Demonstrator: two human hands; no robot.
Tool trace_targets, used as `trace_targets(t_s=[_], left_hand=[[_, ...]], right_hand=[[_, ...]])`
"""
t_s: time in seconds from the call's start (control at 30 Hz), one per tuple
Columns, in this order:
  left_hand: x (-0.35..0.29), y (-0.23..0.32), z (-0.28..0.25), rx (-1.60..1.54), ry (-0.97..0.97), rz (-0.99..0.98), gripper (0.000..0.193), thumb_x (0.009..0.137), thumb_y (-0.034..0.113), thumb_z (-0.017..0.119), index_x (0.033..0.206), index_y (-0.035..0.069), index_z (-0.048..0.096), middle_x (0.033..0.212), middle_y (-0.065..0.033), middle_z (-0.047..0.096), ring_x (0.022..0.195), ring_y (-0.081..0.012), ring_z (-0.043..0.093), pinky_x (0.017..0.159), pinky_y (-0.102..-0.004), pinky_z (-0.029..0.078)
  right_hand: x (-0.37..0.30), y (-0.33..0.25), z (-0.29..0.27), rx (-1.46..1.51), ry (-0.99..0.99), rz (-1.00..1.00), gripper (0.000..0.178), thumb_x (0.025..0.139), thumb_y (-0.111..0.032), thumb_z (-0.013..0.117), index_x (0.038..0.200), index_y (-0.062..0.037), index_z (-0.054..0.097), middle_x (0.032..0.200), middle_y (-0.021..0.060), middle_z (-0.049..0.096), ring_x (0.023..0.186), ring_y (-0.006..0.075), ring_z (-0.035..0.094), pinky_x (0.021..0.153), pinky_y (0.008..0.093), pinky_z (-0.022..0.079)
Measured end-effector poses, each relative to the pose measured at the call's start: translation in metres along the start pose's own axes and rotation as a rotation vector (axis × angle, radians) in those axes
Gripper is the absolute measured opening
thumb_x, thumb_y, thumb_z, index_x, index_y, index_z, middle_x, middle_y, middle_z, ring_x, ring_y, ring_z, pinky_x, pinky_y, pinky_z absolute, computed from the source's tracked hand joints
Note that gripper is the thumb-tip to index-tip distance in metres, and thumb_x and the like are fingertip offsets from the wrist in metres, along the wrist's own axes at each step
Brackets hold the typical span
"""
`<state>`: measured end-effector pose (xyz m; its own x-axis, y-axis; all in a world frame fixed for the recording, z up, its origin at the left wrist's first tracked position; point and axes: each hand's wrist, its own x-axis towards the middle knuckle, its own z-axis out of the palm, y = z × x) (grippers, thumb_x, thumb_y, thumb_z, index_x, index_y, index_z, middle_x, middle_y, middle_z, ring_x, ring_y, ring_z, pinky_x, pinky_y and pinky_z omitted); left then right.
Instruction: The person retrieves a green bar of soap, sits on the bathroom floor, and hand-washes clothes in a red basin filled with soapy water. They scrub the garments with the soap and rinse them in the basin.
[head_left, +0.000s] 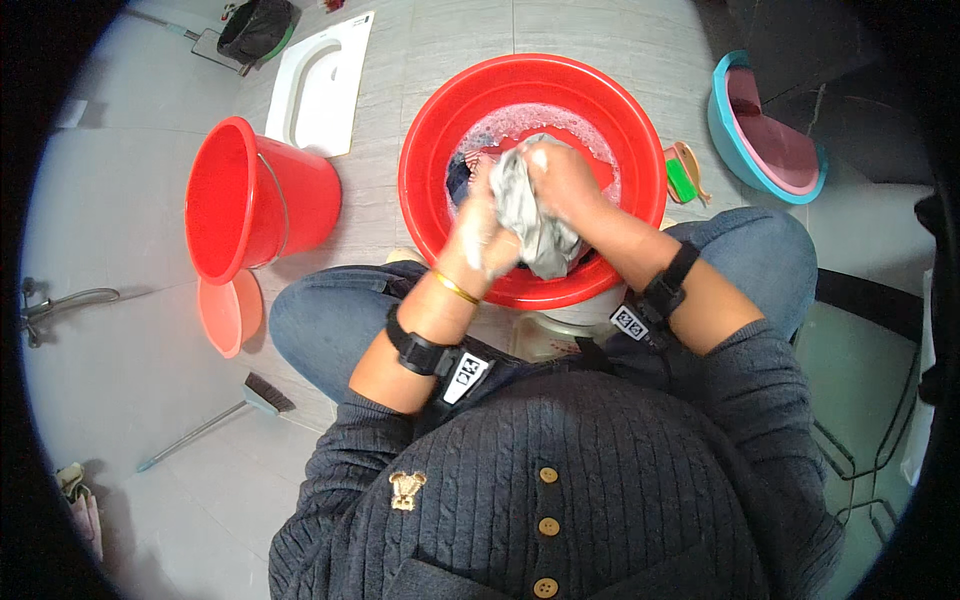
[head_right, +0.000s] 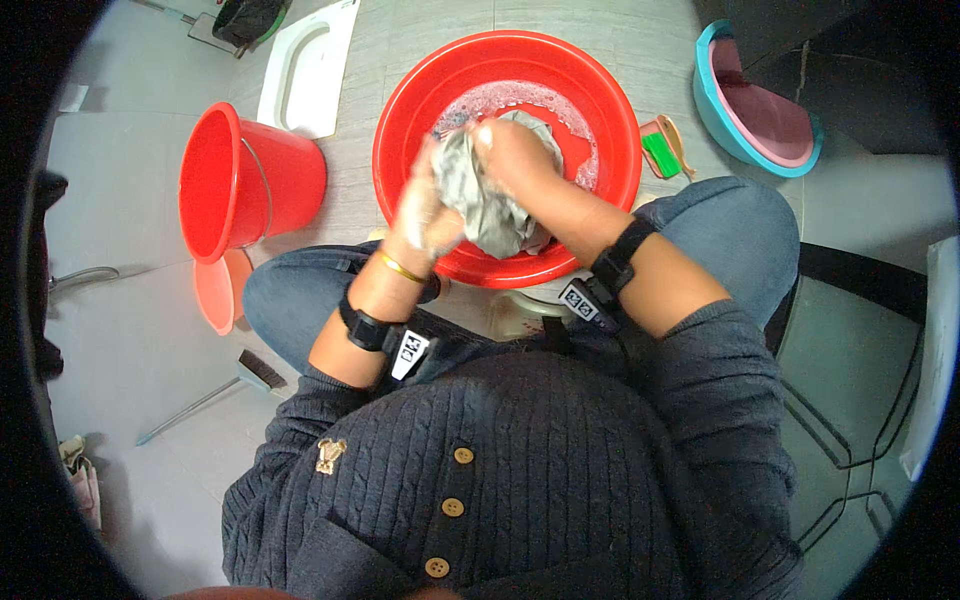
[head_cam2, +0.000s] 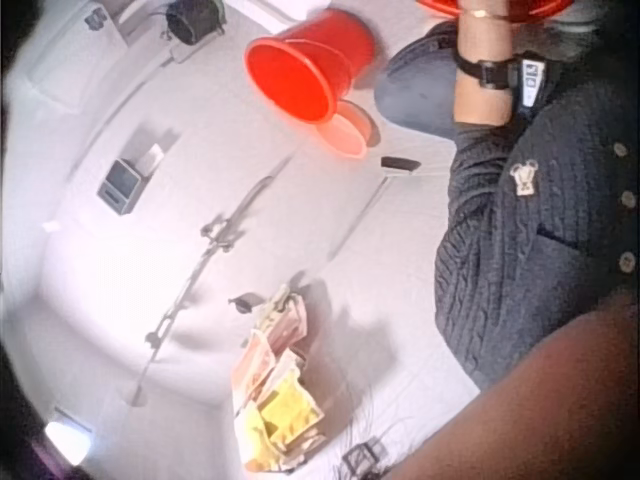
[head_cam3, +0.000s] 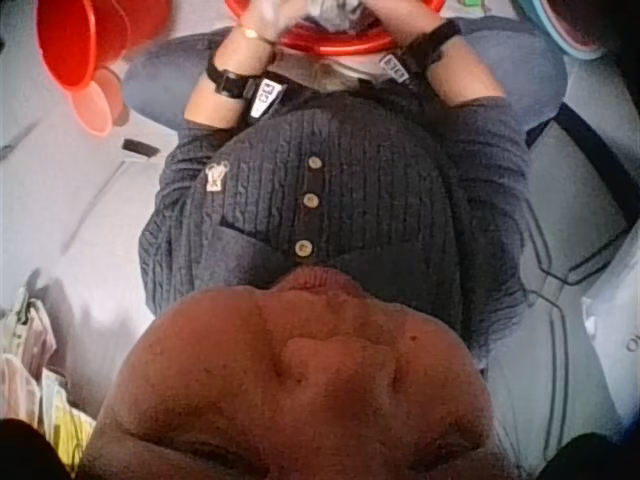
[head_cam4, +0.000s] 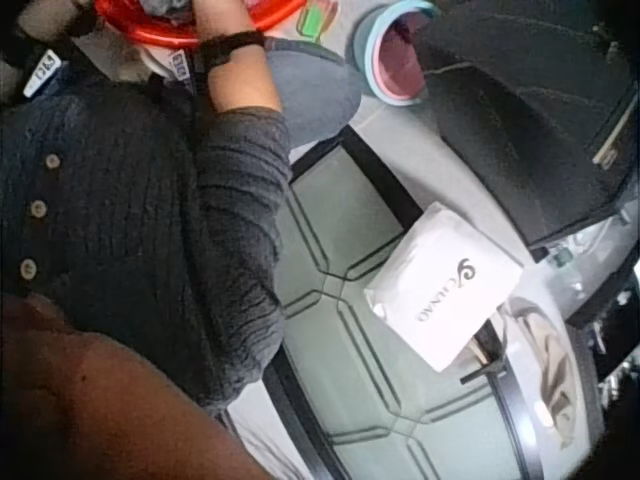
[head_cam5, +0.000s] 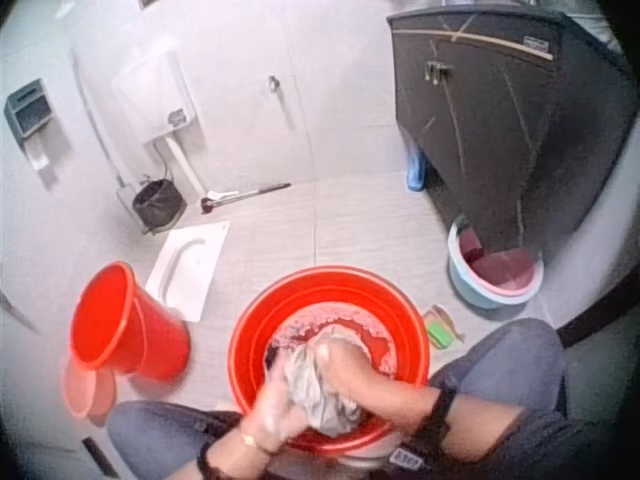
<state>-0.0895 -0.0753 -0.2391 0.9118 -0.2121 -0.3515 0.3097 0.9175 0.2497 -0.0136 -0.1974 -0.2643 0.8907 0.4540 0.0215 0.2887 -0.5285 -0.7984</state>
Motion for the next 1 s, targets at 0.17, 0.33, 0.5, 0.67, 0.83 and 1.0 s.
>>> trace_targets(t_s=[0.17,0.33,0.5,0.67,0.83,1.0], left_hand=[[-0.012,0.033,0.016,1.065,0.205,0.262,0.045,0.093,0.035,0.049,0.120,-0.001,0.052,0.111,-0.0087,0.061,0.103,-0.0183,0.056,0.091,-0.0328,0.044],[-0.014,0.035,0.008,0.599,0.146,0.284,0.038,0.092,0.027,0.051,0.121,0.001,0.052,0.116,-0.0125,0.059,0.105,-0.0234,0.058,0.094,-0.0360,0.044],[-0.025,0.069,0.014,0.087,0.042,0.152,0.057,0.094,0.050,0.040,0.123,0.001,0.049,0.120,-0.0183,0.057,0.111,-0.0325,0.055,0.098,-0.0452,0.042],[-0.027,0.056,0.025,0.072,-0.082,0.102,0.071,0.092,0.059,0.032,0.135,0.002,0.038,0.135,-0.0179,0.045,0.122,-0.0336,0.046,0.104,-0.0463,0.036],[-0.013,0.044,0.018,0.149,0.013,0.136,0.073,0.092,0.061,0.027,0.131,0.002,0.043,0.130,-0.0171,0.050,0.118,-0.0317,0.051,0.101,-0.0450,0.040],[0.011,0.013,-0.014,-0.021,0.102,0.028,0.061,0.094,0.057,0.030,0.113,0.005,0.056,0.106,-0.0141,0.063,0.098,-0.0278,0.061,0.090,-0.0428,0.047]], right_hand=[[0.026,0.013,-0.039,1.129,0.008,0.455,0.036,0.096,-0.035,0.045,0.082,-0.0052,0.060,0.078,0.0044,0.060,0.072,0.0160,0.058,0.069,0.0339,0.048],[0.010,-0.012,-0.078,0.311,-0.321,0.056,0.048,0.088,-0.047,0.052,0.109,-0.0043,0.058,0.107,0.0129,0.059,0.104,0.0230,0.055,0.089,0.0345,0.043],[-0.005,-0.018,-0.073,-0.125,-0.619,-0.135,0.042,0.076,-0.034,0.066,0.105,-0.0040,0.062,0.095,0.0154,0.066,0.091,0.0290,0.063,0.078,0.0389,0.048],[0.018,0.009,-0.085,1.010,-0.389,0.219,0.027,0.077,-0.009,0.059,0.103,-0.0014,0.061,0.097,0.0084,0.064,0.089,0.0155,0.059,0.077,0.0298,0.048],[0.015,-0.025,-0.045,0.767,0.280,0.390,0.022,0.077,-0.005,0.059,0.098,-0.0019,0.053,0.103,0.0125,0.060,0.097,0.0252,0.060,0.087,0.0368,0.047],[-0.021,-0.061,-0.012,-0.034,-0.275,-0.381,0.019,0.080,-0.018,0.059,0.094,-0.0050,0.059,0.095,0.0172,0.060,0.092,0.0355,0.058,0.080,0.0429,0.046]])
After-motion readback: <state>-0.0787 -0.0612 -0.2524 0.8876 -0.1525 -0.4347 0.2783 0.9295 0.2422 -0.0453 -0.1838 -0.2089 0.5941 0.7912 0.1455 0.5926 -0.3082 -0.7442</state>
